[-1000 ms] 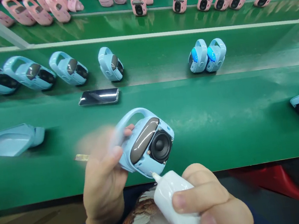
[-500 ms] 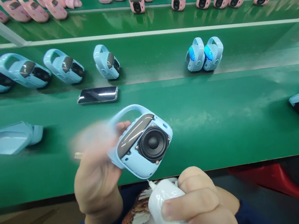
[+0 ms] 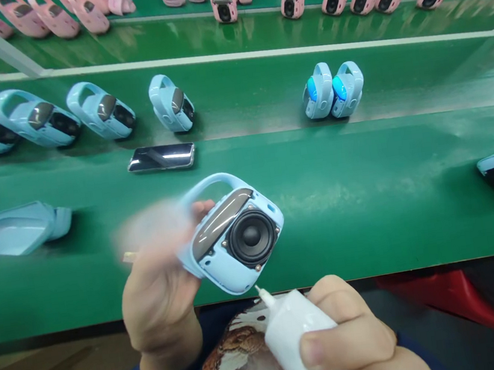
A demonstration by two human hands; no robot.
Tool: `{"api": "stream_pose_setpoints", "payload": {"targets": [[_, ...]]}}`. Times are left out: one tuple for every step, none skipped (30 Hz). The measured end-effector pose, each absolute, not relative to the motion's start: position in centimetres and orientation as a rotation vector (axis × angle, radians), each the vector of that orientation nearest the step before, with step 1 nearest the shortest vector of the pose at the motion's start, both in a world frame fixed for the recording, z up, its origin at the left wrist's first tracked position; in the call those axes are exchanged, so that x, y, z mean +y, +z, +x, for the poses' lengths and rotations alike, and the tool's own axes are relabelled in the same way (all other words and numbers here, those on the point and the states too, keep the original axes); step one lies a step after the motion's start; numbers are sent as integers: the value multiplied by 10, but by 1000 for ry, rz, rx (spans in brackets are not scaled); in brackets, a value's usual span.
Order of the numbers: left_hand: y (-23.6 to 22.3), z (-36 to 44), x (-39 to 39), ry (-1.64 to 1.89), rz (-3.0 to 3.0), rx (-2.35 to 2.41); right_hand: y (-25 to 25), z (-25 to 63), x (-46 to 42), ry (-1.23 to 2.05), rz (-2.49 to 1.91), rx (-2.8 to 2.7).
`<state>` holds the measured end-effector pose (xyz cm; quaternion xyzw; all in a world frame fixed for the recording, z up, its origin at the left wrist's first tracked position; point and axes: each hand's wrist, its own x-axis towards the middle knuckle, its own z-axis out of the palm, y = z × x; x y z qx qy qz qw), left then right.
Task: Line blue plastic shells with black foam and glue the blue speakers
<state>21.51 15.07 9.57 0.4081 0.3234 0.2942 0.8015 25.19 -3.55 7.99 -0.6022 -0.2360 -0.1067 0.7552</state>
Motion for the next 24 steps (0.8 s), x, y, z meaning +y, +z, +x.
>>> {"api": "stream_pose_setpoints", "payload": {"targets": [[95,215,152,634,884,692,76,258,-36,-262,-1274,-483],[94,216,154,637,903,691,71,265,-37,-277,-1228,-478],[93,219,158,638,932,690,65,273,-37,-293,-1173,-472],[90,224,163,639,971,687,59,281,-36,-288,-1120,-454],[87,231,171,644,1019,681,53,291,-35,-260,-1071,-416],[82,243,180,659,1075,668,47,300,-34,-209,-1031,-344],[77,257,191,687,1139,651,41,308,-33,-157,-996,-239],[71,275,203,731,1214,631,34,316,-33,-84,-972,-144],[65,296,218,786,1294,608,26,324,-33,-17,-948,-61],[58,318,233,846,1389,608,17,330,-33,45,-926,11],[53,341,248,864,1506,623,8,336,-34,95,-905,74],[48,364,264,876,1556,634,-2,341,-36,131,-887,125],[44,386,279,892,1590,642,-11,344,-37,153,-869,164],[40,406,293,899,1625,650,-19,347,-39,167,-853,193],[38,423,305,901,1651,658,-26,350,-40,177,-839,214],[35,437,315,898,1676,668,-32,351,-42,190,-827,227],[33,448,324,891,1696,685,-37,353,-42,203,-816,237],[31,455,331,880,1712,708,-40,353,-43,218,-802,248],[28,460,336,867,1725,734,-41,354,-43,234,-789,258],[26,463,339,852,1735,760,-43,354,-42,249,-776,263],[24,463,342,835,1743,783,-43,354,-41,264,-763,264],[23,463,344,816,1751,798,-44,355,-40,280,-752,262],[22,461,344,795,1760,803,-44,356,-39,295,-740,259],[23,458,344,773,1769,801,-44,356,-38,310,-728,255]]}}
